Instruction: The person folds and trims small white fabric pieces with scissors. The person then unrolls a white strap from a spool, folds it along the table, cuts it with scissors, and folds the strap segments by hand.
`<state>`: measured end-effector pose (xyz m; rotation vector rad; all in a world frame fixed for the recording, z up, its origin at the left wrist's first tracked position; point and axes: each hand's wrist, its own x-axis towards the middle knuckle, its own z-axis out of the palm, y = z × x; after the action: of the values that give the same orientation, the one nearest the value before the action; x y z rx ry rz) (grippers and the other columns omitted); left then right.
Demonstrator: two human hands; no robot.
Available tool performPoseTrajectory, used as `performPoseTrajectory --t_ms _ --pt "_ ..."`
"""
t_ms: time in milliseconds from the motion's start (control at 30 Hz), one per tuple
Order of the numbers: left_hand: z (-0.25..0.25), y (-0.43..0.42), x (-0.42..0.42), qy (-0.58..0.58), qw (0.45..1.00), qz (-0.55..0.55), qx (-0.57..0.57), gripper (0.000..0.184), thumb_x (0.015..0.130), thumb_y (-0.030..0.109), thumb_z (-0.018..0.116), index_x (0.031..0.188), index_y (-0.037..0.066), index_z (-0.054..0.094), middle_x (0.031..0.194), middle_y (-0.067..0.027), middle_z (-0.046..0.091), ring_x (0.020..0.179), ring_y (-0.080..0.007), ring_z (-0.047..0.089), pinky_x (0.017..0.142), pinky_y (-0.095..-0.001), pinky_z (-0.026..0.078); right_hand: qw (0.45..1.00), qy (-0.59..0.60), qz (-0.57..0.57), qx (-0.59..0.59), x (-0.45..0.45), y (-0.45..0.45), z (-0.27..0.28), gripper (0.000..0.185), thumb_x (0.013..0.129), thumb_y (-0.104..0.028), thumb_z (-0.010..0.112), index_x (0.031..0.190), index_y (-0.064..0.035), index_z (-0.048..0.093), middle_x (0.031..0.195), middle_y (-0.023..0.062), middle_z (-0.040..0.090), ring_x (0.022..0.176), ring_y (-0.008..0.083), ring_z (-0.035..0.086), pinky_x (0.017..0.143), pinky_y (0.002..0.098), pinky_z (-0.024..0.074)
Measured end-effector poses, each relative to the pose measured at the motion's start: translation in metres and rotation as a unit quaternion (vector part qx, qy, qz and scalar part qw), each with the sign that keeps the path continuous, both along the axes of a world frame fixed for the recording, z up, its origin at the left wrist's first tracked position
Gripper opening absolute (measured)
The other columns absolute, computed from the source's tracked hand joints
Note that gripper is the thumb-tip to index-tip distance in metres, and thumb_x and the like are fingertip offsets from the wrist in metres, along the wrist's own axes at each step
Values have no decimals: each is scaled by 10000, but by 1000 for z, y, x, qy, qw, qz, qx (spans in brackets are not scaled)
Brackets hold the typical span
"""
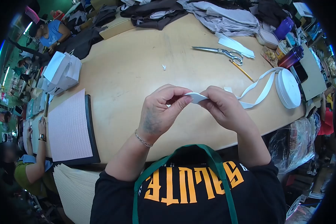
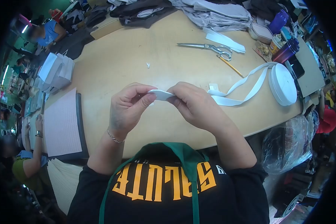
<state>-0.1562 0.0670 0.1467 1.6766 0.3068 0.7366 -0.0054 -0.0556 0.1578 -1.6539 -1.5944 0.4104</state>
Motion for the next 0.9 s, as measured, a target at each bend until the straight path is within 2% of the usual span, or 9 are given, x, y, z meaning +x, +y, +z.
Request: performPoseTrajectory --t_ms 200,400,567,667,767,867,900 --pt "-6 -3 2 -12 1000 15 7 140 807 74 658 910 -20 643 831 -68 619 738 -106 601 665 -211 484 999 31 -17 20 -3 0 -6 88 802 -16 577 889 -9 569 794 114 560 747 273 555 667 340 442" --pt "-1 -4 1 1 999 23 -33 137 808 74 660 907 -19 644 827 -65 621 737 -97 597 662 -209 480 999 43 -7 21 -3 3 -6 104 793 -11 586 896 -7 572 800 112 564 757 270 559 671 334 442" --pt "-6 -4 2 -20 999 41 -12 126 815 71 652 907 -15 656 814 -69 629 723 -95 586 647 -201 464 998 58 -9 15 -3 3 -6 108 788 -5 583 895 -6 573 813 117 564 776 282 557 681 337 442" --pt "-6 -4 1 -25 998 52 -1 118 822 54 638 915 -14 659 823 -62 633 718 -91 579 642 -194 451 998 42 -1 38 -2 5 -11 82 822 -49 581 889 -3 569 774 103 572 725 233 574 656 315 447" --pt "1 0 -3 -57 993 86 -58 118 827 31 622 927 -17 660 829 -50 639 710 -85 570 645 -186 442 955 269 45 -120 1 3 -2 139 860 -139 584 885 -3 566 722 74 572 657 150 566 613 278 451" --pt "4 20 -10 -145 969 142 -142 131 827 29 620 948 -12 651 810 -48 643 706 -76 577 638 -182 451 945 277 55 -166 26 -7 1 220 876 -226 587 893 -7 565 688 49 561 618 90 536 581 247 448" --pt "4 25 -12 -169 956 175 -161 132 829 31 619 953 -5 647 795 -46 643 700 -74 581 632 -179 452 950 258 50 -166 34 -12 5 212 870 -218 596 900 -11 566 698 26 553 628 70 523 574 223 437"
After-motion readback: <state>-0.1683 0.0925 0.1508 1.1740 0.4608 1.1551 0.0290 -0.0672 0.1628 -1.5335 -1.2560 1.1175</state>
